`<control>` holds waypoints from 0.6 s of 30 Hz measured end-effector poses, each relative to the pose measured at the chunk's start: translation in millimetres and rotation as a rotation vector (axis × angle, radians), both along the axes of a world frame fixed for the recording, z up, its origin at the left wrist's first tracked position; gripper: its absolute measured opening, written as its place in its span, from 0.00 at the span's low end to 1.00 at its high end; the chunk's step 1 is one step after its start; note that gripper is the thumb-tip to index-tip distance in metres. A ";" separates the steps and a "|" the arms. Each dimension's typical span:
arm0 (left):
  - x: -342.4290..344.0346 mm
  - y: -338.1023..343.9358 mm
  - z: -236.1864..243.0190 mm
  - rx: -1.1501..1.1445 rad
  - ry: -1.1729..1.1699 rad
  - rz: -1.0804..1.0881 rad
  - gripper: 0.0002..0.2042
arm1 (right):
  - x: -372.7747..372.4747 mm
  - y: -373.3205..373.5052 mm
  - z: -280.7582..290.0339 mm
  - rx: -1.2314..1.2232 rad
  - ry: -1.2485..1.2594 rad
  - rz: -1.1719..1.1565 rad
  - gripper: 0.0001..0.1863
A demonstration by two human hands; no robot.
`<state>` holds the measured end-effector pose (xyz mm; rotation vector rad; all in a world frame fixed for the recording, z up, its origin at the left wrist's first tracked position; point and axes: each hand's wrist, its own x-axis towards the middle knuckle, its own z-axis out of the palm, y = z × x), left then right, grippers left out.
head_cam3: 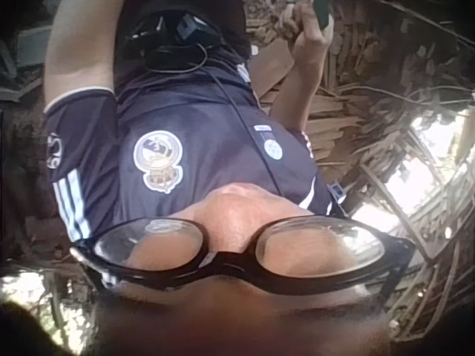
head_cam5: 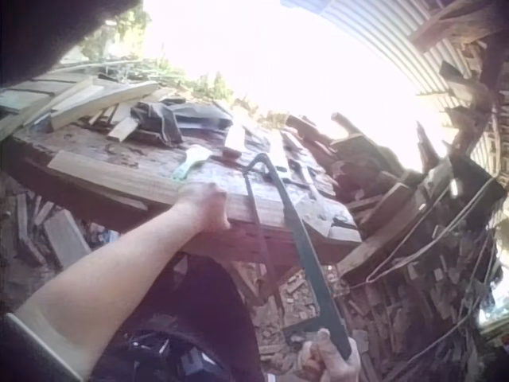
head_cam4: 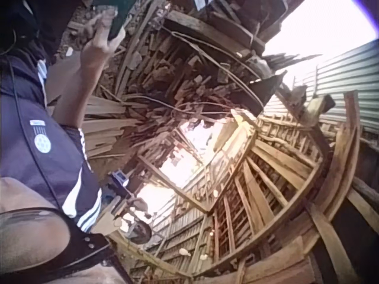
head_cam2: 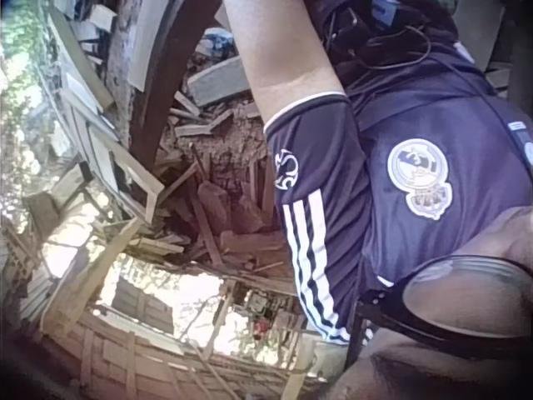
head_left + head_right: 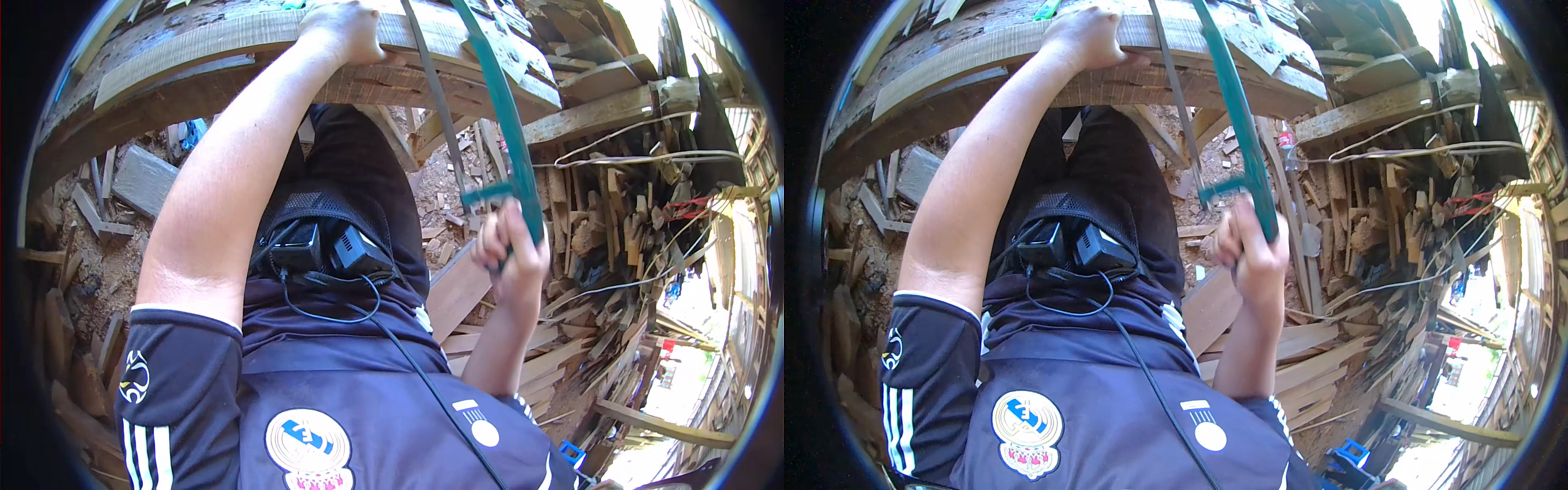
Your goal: Saw a piece of wood using a hacksaw and clean the surface with a brush.
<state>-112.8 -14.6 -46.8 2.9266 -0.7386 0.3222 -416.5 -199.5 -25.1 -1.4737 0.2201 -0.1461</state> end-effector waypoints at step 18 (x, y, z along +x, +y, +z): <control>-1.9 1.1 8.9 -0.082 0.094 0.053 0.27 | -0.2 2.6 -1.8 -0.060 -0.015 0.005 0.24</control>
